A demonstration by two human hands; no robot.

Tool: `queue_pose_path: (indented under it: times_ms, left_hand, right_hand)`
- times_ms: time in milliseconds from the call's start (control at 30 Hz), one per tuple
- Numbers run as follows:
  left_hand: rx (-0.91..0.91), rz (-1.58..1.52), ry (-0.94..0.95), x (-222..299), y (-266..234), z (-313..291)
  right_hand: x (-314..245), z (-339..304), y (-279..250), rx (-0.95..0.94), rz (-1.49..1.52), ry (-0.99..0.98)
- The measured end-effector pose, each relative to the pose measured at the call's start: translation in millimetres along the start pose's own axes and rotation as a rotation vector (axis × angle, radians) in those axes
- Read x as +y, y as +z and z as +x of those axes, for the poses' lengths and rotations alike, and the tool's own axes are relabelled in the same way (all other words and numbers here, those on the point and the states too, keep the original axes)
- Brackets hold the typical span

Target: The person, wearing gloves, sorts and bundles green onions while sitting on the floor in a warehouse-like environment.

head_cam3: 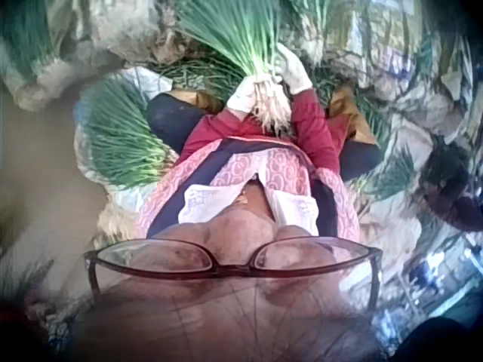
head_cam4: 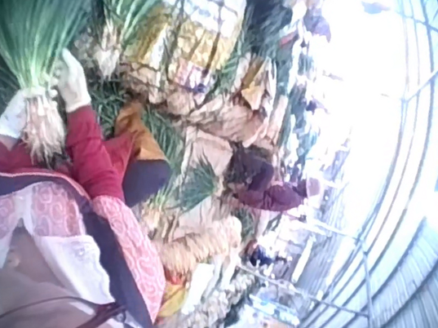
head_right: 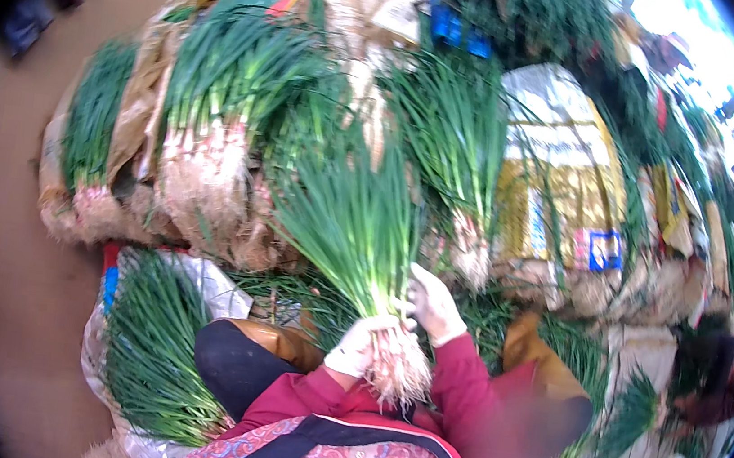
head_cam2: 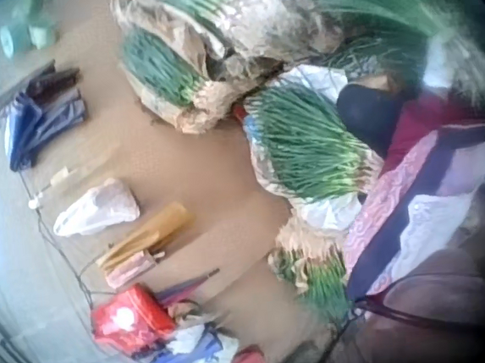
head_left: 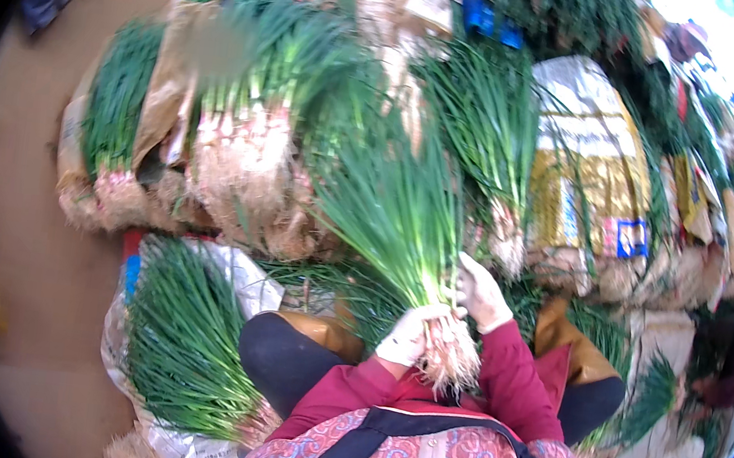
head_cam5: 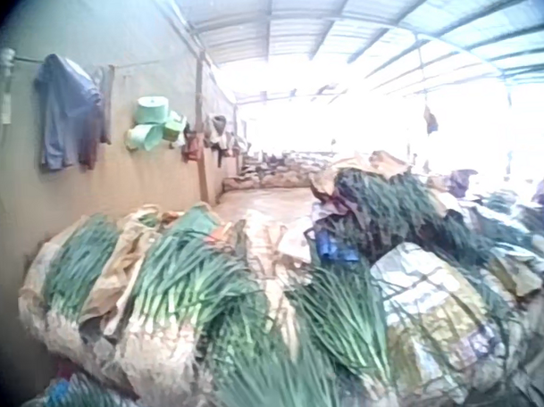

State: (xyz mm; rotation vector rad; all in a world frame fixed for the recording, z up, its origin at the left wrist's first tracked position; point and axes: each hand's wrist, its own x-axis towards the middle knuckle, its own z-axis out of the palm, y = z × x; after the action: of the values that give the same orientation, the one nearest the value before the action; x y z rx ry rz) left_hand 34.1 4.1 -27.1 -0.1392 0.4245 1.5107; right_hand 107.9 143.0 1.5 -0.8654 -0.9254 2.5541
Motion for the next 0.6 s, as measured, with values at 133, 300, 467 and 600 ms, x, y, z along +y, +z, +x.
queue_pose_path:
  times_ms: [133, 300, 467, 600]
  left_hand:
    - [-0.029, -0.052, 0.049, 1, 9, -3]
    - [0.036, 0.023, 0.036, -1, 5, -1]
    - [0.029, 0.050, 0.054, 4, 10, -5]
    - [0.022, 0.079, 0.066, 3, 8, -3]
  right_hand:
    - [26, 13, -19, 0.017, 0.121, -0.009]
    - [9, 7, -17, 0.071, 0.021, 0.053]
    - [4, 9, -2, 0.071, -0.150, -0.091]
    - [35, 11, -25, 0.172, -0.674, -0.297]
